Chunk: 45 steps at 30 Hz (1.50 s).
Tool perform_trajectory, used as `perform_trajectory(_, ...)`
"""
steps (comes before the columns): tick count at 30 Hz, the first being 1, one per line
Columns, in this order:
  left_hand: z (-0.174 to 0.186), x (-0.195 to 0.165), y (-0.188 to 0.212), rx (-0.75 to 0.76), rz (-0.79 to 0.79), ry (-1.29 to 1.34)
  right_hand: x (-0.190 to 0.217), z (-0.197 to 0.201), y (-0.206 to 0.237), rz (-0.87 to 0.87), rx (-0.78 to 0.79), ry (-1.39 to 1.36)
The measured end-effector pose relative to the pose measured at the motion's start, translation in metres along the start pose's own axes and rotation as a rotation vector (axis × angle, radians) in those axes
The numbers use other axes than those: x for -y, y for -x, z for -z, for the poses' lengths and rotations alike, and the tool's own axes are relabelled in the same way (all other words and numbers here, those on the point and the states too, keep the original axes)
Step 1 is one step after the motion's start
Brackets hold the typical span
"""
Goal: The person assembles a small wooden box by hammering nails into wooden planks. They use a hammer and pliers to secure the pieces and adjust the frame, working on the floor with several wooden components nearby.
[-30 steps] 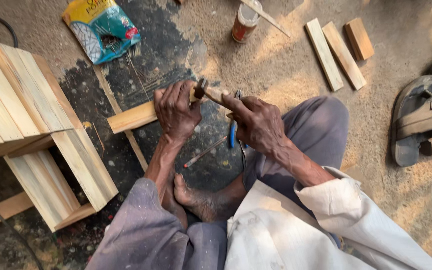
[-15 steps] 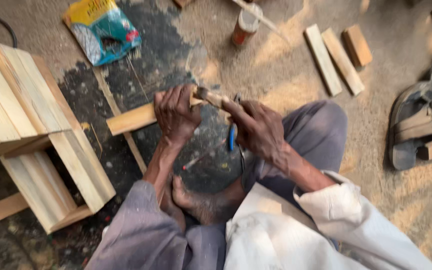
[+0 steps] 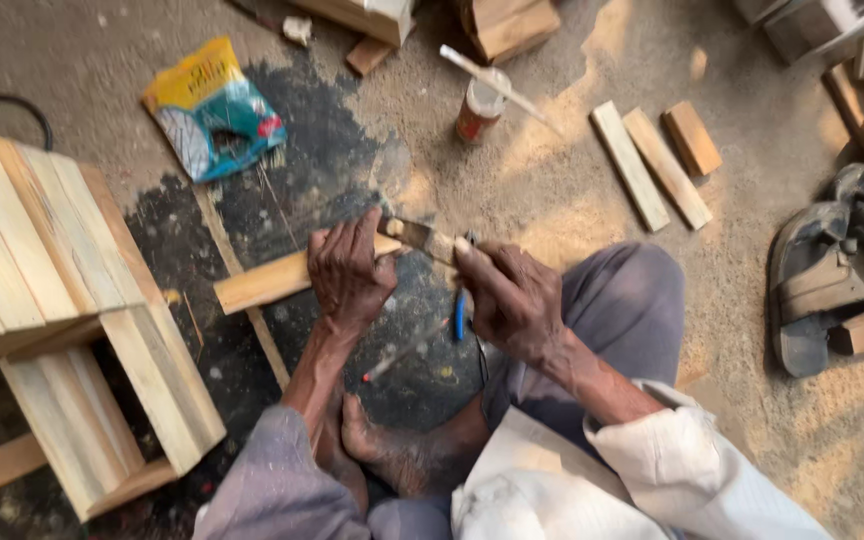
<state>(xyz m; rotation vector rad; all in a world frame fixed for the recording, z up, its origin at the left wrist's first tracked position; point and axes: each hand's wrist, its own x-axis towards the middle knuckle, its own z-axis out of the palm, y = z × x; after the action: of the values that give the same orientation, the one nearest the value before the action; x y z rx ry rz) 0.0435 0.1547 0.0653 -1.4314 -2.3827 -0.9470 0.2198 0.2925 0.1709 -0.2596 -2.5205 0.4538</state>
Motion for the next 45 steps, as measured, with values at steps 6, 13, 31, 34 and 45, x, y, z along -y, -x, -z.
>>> perform_trajectory(6,0.001,0.001,0.002,0.042,0.042,0.081,0.001,0.001,-0.003,-0.033,0.007,-0.061)
perform_trajectory(13,-0.002,0.004,0.004,0.056,-0.009,-0.054,-0.006,-0.015,0.007,-0.06,0.096,-0.004)
perform_trajectory(31,0.052,0.041,0.023,0.319,0.044,-0.305,-0.076,-0.093,0.068,-1.065,0.281,-0.722)
perform_trajectory(34,0.057,0.051,0.025,0.381,0.045,-0.309,-0.071,-0.101,0.061,-0.944,0.313,-0.597)
perform_trajectory(45,0.044,0.094,0.019,0.667,0.295,-0.109,-0.064,-0.089,0.044,-1.09,0.464,-0.567)
